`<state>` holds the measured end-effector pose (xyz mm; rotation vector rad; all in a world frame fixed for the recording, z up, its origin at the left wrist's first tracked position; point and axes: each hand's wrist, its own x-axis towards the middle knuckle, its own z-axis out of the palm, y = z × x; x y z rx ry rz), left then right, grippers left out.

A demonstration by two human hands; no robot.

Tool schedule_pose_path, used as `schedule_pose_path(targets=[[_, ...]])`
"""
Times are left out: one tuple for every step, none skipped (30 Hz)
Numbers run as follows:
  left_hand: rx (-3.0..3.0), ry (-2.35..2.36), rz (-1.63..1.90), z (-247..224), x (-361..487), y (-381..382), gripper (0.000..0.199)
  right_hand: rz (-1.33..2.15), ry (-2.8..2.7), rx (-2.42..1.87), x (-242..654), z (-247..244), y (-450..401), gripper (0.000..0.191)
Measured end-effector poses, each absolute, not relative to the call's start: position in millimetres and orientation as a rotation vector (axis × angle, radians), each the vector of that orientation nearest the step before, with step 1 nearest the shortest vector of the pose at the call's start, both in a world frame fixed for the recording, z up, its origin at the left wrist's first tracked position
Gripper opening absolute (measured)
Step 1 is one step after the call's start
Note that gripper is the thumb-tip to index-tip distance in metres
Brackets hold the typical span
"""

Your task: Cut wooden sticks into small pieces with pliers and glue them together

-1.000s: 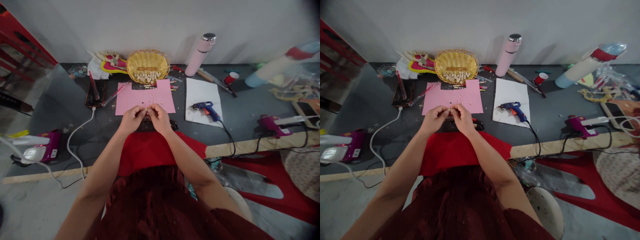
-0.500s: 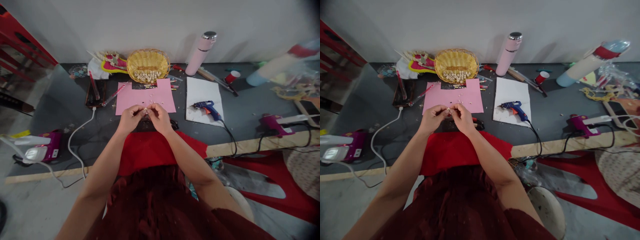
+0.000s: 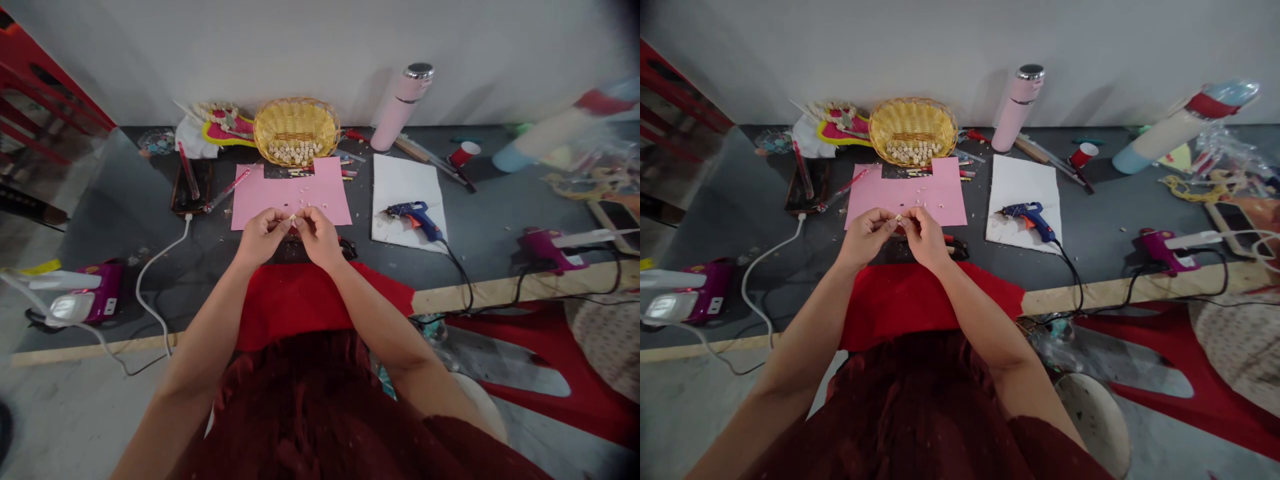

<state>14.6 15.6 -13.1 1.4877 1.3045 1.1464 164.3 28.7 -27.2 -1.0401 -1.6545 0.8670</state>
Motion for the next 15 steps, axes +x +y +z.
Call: schedule_pose_path(targets=[[1.481,1.301,1.15,-13.0,15.1,15.3,0.019,0.873,-1.649,-1.038,164.3,-27.1,28.7,0.013],[1.475,1.301,1.153,-12.7,15.7,14.9,0.019,0.878,-1.644,-1.037,164.2,-26.9,28.5,0.013],[1.469,1.306,1.157,-12.3,16.3,14.3,0.02,0.881,-1.638,-1.038,164.2,-26.6,28.4,0.013],[1.469,1.317,1.16,-11.8,17.0,13.8,0.02,0.883,-1.634,-1.041,164.0,-26.3,28.2,0.014],[1.476,1.331,1.164,-11.4,17.6,13.2,0.02,0.882,-1.63,-1.043,163.9,-25.9,28.1,0.014],[1.488,1.346,1.166,-11.1,18.1,12.8,0.02,0.88,-1.628,-1.042,163.8,-25.5,27.9,0.014],[1.506,1.36,1.167,-10.8,18.5,12.5,0.02,0.876,-1.629,-1.036,163.6,-25.2,27.8,0.014],[1.526,1.371,1.166,-10.7,18.7,12.3,0.02,0.873,-1.63,-1.027,163.5,-25.0,27.8,0.014],[1.544,1.378,1.166,-10.7,18.9,12.2,0.02,0.871,-1.633,-1.019,163.5,-25.0,27.7,0.014],[1.555,1.379,1.165,-10.7,18.9,12.2,0.02,0.87,-1.637,-1.014,163.4,-25.0,27.7,0.013],[1.561,1.376,1.166,-10.7,18.9,12.3,0.02,0.869,-1.641,-1.013,163.4,-25.2,27.7,0.014],[1.563,1.37,1.169,-10.7,18.9,12.3,0.019,0.867,-1.644,-1.015,163.3,-25.3,27.8,0.014],[1.562,1.363,1.174,-10.7,19.0,12.4,0.019,0.866,-1.646,-1.017,163.3,-25.5,27.8,0.015],[1.56,1.354,1.178,-10.6,19.1,12.4,0.019,0.865,-1.646,-1.018,163.3,-25.6,27.8,0.016],[1.558,1.348,1.183,-10.7,19.3,12.4,0.019,0.863,-1.647,-1.017,163.3,-25.6,27.8,0.017]])
